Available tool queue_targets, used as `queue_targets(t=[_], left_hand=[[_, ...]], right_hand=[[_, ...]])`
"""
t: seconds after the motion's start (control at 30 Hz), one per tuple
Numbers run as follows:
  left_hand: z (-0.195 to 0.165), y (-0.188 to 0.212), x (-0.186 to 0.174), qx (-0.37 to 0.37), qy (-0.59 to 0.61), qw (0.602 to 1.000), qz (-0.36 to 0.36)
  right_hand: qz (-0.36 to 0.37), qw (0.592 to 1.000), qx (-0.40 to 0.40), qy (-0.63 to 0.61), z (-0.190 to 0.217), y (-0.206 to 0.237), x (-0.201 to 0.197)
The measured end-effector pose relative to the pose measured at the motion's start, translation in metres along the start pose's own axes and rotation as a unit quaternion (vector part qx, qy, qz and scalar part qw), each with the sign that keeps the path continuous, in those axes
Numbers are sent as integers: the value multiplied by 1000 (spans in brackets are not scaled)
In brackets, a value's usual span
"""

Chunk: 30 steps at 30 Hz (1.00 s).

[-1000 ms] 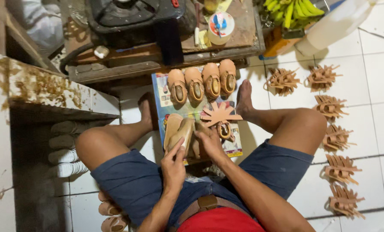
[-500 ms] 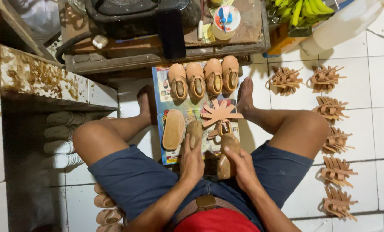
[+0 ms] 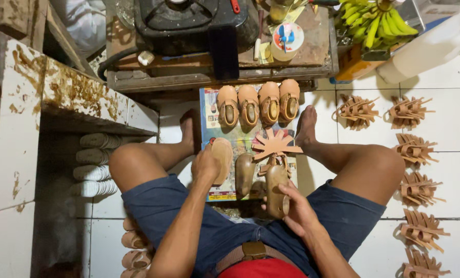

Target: The person sits on the floor and assembles sandals by hand. They attach a star-shaped upper to a sole, fold the tabs, and press them into place. The person repeats this process for multiple sandals, placing finished units on a nearby box.

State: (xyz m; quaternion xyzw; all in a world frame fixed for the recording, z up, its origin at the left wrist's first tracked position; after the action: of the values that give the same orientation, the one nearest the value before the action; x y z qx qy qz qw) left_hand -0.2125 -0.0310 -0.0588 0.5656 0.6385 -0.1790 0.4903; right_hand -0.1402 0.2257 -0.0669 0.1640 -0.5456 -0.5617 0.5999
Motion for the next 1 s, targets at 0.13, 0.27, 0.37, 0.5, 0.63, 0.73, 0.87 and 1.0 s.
queue_targets(t=[0.13, 0.27, 0.37, 0.5, 0.63, 0.73, 0.87, 1.0], left_hand=[[2, 4, -1, -80, 72, 994, 0], [5, 8, -3, -101, 97, 988, 60], [10, 23, -4, 12, 264, 961, -85], [28, 56, -4, 95, 527, 844, -24], [34, 72, -17, 115, 652, 749, -12], [17, 80, -21, 112, 554, 824, -24], [-26, 106, -8, 115, 557, 822, 36], [-61, 109, -9, 149, 674, 721, 57]], right_hand=[[30, 995, 11, -91, -1, 1, -3], [87, 990, 26, -104, -4, 4, -10], [122, 990, 22, -62, -8, 7, -10], [149, 984, -4, -96, -5, 16, -1], [110, 990, -69, -64, 6, 24, 18], [69, 967, -221, 109, 15, 26, 45], [-15, 848, -420, 323, 22, 39, 84], [-28, 735, -538, 412, 34, 53, 109]])
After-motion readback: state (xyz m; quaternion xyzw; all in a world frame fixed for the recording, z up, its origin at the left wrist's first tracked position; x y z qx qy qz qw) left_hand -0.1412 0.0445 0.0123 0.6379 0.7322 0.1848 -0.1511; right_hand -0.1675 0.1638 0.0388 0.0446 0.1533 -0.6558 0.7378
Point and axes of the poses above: each hand's wrist, its own y-axis away from the middle knuckle, its own x-axis out of the palm, z = x × y, the point moved 2 cm from there along -y, towards the middle knuckle, and after that the axes turned 4 degrees about x, right-handed, at the moved point
